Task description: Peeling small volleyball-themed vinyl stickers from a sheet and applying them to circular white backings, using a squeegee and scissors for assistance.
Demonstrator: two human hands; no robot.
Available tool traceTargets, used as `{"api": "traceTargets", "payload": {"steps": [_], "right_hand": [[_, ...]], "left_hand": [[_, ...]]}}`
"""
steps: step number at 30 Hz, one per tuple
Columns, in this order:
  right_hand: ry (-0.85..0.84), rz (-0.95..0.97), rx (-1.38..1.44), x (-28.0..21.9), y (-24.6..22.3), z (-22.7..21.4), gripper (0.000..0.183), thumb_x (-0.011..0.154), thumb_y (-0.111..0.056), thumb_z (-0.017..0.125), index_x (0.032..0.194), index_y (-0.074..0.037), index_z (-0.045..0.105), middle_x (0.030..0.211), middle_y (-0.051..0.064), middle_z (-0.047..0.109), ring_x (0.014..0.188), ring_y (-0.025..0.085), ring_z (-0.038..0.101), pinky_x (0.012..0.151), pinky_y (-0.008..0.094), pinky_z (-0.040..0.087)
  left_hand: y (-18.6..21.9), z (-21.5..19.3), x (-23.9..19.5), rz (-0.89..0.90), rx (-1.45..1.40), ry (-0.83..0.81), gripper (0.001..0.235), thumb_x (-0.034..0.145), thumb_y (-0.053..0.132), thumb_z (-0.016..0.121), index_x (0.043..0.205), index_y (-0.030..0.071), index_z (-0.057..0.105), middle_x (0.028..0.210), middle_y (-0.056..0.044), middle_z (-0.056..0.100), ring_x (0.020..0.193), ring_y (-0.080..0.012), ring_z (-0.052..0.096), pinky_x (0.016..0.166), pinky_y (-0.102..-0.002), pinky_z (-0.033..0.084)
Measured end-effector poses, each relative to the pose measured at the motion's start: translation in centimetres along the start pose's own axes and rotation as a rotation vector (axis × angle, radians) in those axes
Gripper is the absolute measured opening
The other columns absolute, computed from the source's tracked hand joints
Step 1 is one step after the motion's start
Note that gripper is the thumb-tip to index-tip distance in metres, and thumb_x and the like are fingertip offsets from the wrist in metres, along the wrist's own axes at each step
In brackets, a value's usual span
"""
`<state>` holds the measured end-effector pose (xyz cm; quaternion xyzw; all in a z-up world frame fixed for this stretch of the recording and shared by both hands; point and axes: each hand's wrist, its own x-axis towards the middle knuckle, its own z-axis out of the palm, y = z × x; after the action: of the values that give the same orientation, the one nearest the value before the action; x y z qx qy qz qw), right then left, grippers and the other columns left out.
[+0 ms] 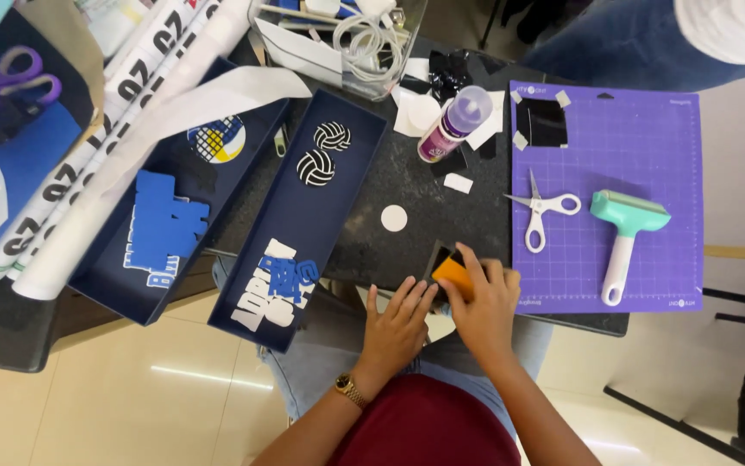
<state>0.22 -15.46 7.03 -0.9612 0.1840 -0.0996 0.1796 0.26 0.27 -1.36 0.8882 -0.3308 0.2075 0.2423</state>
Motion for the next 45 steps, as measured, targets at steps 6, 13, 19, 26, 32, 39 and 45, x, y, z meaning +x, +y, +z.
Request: {"api": "traceTargets", "payload": {"steps": [6,13,19,26,32,39,45], "right_hand": [[0.104,0.026,-0.077,0.8,0.7,0.5,0.054,0.093,-0.037,0.078,0.142,-0.025,0.062,0.107,0.008,0.057,0.1,0.03,0.046,0.087,0.044,0.038],[0.074,0.06,-0.084,0.9,1.0,0.5,0.056,0.089,-0.04,0.079,0.142,-0.027,0.063,0.106,0.008,0.059,0.099,0.032,0.049,0.086,0.045,0.041],[0.037,0.085,-0.101,-0.9,0.8,-0.2,0.058,0.088,-0.045,0.076,0.143,-0.03,0.062,0.106,0.007,0.059,0.099,0.031,0.05,0.086,0.046,0.043],[0.041,0.111,-0.096,-2.4,0.5,-0.6,0.058,0.088,-0.047,0.075,0.142,-0.03,0.062,0.105,0.005,0.058,0.098,0.031,0.049,0.084,0.044,0.042],[0.123,0.124,-0.15,0.9,1.2,0.3,0.055,0.092,-0.042,0.076,0.143,-0.027,0.062,0.107,0.006,0.057,0.098,0.028,0.047,0.083,0.042,0.04],[0.052,0.119,-0.13,-1.3,1.1,0.3,0.058,0.089,-0.05,0.073,0.143,-0.031,0.062,0.105,0.003,0.056,0.098,0.029,0.049,0.083,0.042,0.043],[0.101,0.145,-0.135,-1.2,0.6,0.1,0.057,0.09,-0.044,0.075,0.143,-0.028,0.062,0.107,0.007,0.057,0.098,0.032,0.048,0.082,0.048,0.042]], "left_hand": [[0.2,-0.4,-0.3,0.002,0.002,-0.015,0.061,0.088,0.015,0.056,0.148,0.024,0.057,0.145,-0.001,0.056,0.141,-0.018,0.049,0.121,-0.063,0.016],[0.2,-0.5,0.6,0.003,0.029,-0.022,0.061,0.087,0.015,0.055,0.147,0.024,0.059,0.137,-0.001,0.057,0.138,-0.0183,0.05,0.119,-0.062,0.02],[0.4,-1.0,1.3,0.008,0.064,-0.011,0.062,0.086,0.016,0.055,0.147,0.025,0.059,0.136,-0.001,0.057,0.137,-0.0187,0.051,0.117,-0.062,0.023],[0.7,-1.1,1.3,0.005,0.054,0.006,0.06,0.087,0.016,0.053,0.147,0.023,0.059,0.139,0.0,0.057,0.136,-0.0179,0.051,0.117,-0.062,0.021],[0.8,-1.6,1.5,0.006,0.075,-0.038,0.065,0.084,0.015,0.055,0.149,0.022,0.056,0.15,0.001,0.054,0.142,-0.0175,0.046,0.116,-0.063,0.02],[0.6,-1.7,1.7,0.003,0.057,-0.04,0.071,0.081,0.013,0.056,0.151,0.023,0.054,0.153,0.002,0.053,0.143,-0.0184,0.045,0.116,-0.064,0.015],[0.5,-2.1,1.7,0.018,0.046,-0.05,0.069,0.083,0.013,0.058,0.151,0.023,0.054,0.152,0.001,0.054,0.143,-0.0199,0.045,0.114,-0.066,0.015]]}}
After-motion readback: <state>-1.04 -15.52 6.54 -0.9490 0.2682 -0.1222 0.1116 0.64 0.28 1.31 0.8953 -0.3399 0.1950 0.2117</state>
